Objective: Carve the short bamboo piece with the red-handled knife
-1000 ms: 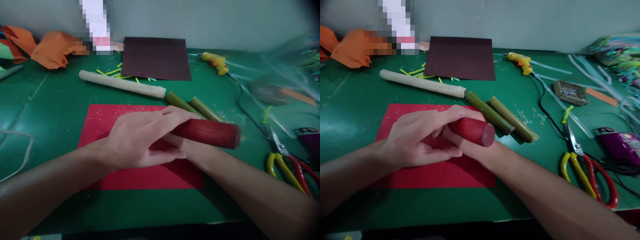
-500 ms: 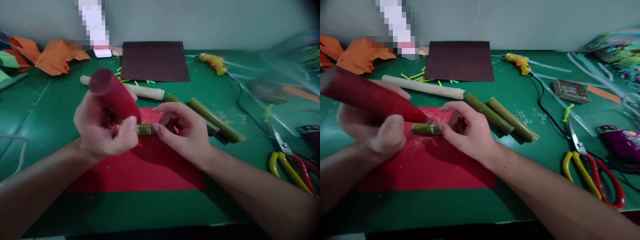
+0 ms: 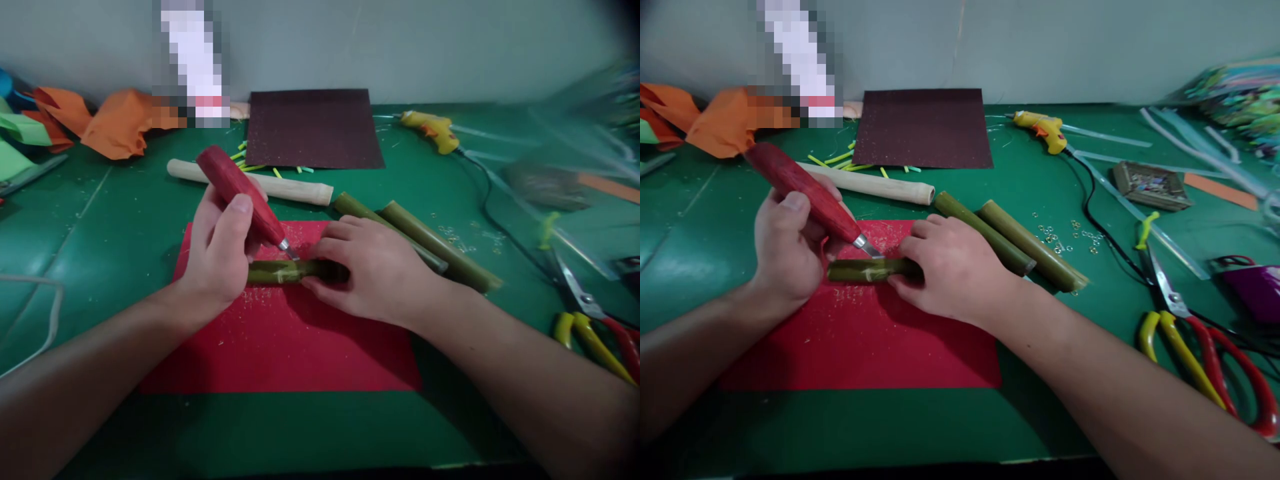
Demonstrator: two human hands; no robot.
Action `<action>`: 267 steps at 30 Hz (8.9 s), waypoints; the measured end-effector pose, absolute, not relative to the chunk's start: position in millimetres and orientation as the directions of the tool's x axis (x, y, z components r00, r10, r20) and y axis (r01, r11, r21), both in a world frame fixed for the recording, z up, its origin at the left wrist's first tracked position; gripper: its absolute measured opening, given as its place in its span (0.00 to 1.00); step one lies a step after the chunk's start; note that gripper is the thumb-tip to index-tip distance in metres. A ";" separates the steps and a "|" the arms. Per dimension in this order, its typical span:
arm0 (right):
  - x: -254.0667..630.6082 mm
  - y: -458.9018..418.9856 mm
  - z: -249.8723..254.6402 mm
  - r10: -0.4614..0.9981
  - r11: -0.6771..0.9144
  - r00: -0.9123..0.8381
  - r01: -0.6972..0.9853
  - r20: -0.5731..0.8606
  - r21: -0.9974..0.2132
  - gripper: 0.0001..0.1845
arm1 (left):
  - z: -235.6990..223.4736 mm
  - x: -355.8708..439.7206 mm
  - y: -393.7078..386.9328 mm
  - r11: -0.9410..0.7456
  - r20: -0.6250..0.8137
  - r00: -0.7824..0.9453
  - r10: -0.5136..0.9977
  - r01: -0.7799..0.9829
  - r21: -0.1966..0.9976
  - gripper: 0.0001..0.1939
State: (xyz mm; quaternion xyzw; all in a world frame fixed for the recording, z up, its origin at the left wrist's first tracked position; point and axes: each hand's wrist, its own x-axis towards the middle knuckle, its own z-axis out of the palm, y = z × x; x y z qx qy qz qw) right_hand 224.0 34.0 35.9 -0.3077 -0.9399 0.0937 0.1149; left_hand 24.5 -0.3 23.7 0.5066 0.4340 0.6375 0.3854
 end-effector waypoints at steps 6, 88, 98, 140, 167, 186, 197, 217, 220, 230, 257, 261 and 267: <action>221.7 30.6 28.6 0.586 0.800 -0.793 0.535 0.163 -0.273 0.21 | 32.3 31.8 1.3 -0.171 0.226 -0.203 0.953 0.256 0.952 0.16; 213.9 19.3 31.1 0.726 0.592 -0.688 0.621 0.005 -0.513 0.17 | 22.8 45.9 -0.4 -0.269 0.322 -0.144 0.936 0.299 0.915 0.12; 210.2 18.7 28.3 0.728 0.561 -0.686 0.593 0.002 -0.578 0.17 | 21.4 52.0 -2.5 -0.226 0.281 -0.101 0.954 0.371 0.901 0.17; 212.8 21.2 22.9 0.699 0.552 -0.712 0.476 0.069 -0.684 0.12 | 14.2 50.9 -2.7 -0.246 0.303 -0.087 0.949 0.397 0.884 0.14; 214.6 24.3 18.6 0.679 0.584 -0.722 0.423 0.132 -0.693 0.08 | 15.7 47.4 -2.3 -0.363 0.383 0.026 0.923 0.383 0.849 0.15; 217.1 24.2 24.1 0.673 0.633 -0.732 0.496 0.106 -0.594 0.11 | 18.7 44.5 -0.9 -0.336 0.332 0.075 0.940 0.363 0.869 0.15; 217.0 20.0 28.6 0.650 0.746 -0.745 0.588 0.150 -0.314 0.16 | 13.2 44.9 -2.5 -0.318 0.331 0.033 0.943 0.379 0.869 0.15; 221.1 27.4 27.9 0.648 0.665 -0.756 0.502 0.094 -0.552 0.14 | 25.1 45.3 1.2 -0.285 0.302 0.002 0.953 0.331 0.900 0.15; 220.2 26.4 28.5 0.639 0.684 -0.763 0.507 0.096 -0.524 0.15 | 26.8 43.6 0.6 -0.339 0.368 -0.015 0.930 0.356 0.871 0.16; 218.5 24.3 24.6 0.613 0.720 -0.769 0.450 0.181 -0.528 0.17 | 26.4 46.4 -2.8 -0.312 0.345 -0.012 0.938 0.404 0.860 0.17; 214.6 24.2 21.8 0.699 0.571 -0.709 0.481 0.087 -0.666 0.12 | 24.4 45.0 -0.1 -0.260 0.286 -0.027 0.958 0.344 0.902 0.14; 214.3 24.2 20.5 0.695 0.576 -0.711 0.465 0.104 -0.672 0.13 | 22.9 44.0 -0.6 -0.294 0.309 0.012 0.951 0.350 0.889 0.14; 213.7 24.6 19.8 0.681 0.610 -0.719 0.451 0.140 -0.652 0.12 | 19.5 43.3 -1.8 -0.271 0.294 -0.002 0.956 0.383 0.883 0.13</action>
